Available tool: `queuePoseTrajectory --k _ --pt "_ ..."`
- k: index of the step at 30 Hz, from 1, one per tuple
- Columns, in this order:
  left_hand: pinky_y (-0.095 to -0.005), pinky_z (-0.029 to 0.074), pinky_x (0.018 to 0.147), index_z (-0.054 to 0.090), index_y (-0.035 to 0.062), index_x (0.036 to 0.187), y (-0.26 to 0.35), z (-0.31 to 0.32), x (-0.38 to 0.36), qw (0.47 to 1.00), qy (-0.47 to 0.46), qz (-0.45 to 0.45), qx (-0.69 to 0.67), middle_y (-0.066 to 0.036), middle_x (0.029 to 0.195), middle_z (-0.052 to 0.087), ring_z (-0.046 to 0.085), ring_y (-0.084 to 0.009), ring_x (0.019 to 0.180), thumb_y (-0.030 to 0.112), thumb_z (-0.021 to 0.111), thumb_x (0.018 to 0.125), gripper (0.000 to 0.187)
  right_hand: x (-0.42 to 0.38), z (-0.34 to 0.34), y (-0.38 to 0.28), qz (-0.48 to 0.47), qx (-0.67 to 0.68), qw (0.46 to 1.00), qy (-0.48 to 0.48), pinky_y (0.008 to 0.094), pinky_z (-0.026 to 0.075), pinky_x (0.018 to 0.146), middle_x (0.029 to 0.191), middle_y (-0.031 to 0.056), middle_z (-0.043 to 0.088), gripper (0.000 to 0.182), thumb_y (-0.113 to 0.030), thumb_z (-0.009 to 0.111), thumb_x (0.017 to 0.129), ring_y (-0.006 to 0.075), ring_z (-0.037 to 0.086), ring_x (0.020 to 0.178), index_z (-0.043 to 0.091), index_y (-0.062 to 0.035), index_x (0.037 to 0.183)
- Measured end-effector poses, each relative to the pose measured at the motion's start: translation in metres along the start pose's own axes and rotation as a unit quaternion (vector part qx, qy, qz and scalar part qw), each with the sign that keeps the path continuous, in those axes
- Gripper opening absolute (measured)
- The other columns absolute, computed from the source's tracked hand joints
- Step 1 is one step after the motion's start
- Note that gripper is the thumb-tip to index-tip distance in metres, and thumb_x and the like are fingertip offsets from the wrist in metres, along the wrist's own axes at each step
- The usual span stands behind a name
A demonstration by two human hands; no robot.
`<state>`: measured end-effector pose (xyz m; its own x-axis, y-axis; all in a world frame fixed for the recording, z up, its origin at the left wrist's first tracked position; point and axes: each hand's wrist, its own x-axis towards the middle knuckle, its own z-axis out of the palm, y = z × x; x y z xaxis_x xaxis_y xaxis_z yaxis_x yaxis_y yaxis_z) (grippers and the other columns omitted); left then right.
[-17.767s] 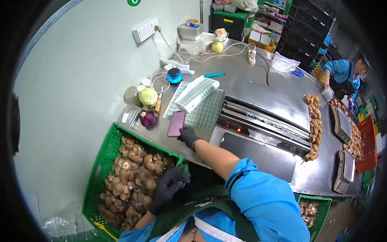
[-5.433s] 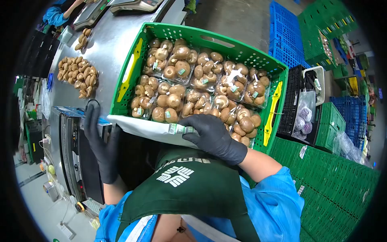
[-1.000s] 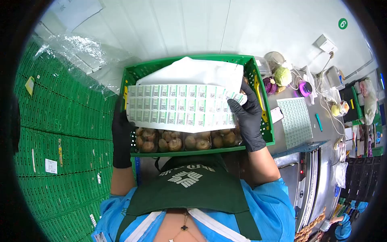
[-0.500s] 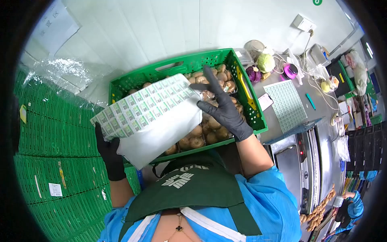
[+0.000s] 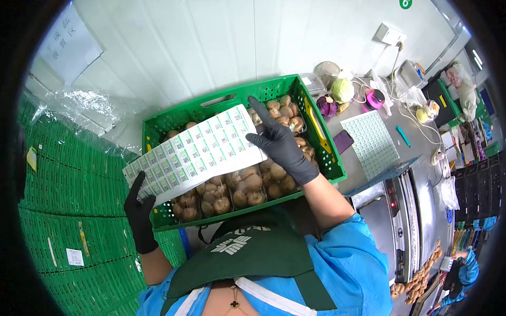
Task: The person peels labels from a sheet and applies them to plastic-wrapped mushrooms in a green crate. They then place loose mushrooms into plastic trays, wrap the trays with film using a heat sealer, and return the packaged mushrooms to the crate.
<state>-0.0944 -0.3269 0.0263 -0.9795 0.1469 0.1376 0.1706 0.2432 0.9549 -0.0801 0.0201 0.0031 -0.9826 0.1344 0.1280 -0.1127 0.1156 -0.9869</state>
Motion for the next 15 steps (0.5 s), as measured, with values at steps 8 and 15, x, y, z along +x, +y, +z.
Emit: queuePoseTrajectory --k 8,15 --pt "-0.0288 0.046 0.083 0.053 0.0059 0.119 0.005 0.003 0.001 0.997 0.020 -0.063 -0.044 -0.011 0.116 0.054 0.053 -0.0171 0.101 -0.014 0.056 0.061 0.061 -0.007 0.001 -0.023 0.013 0.062 0.992 -0.111 0.0261 0.041 0.091 0.116 0.0069 0.056 0.040 0.003 0.060 0.077 0.0125 0.050 0.107 0.054 -0.0044 0.116" --pt "-0.0302 0.047 0.075 0.064 0.0100 0.103 -0.013 0.006 0.001 0.973 0.124 0.071 0.179 -0.010 0.096 0.060 0.057 -0.0203 0.089 -0.007 0.068 0.058 0.048 -0.009 -0.009 -0.020 -0.089 -0.027 0.994 -0.054 0.0232 0.047 0.076 0.111 0.0044 0.060 0.039 0.001 0.067 0.070 0.0087 0.055 0.096 0.060 -0.0078 0.108"
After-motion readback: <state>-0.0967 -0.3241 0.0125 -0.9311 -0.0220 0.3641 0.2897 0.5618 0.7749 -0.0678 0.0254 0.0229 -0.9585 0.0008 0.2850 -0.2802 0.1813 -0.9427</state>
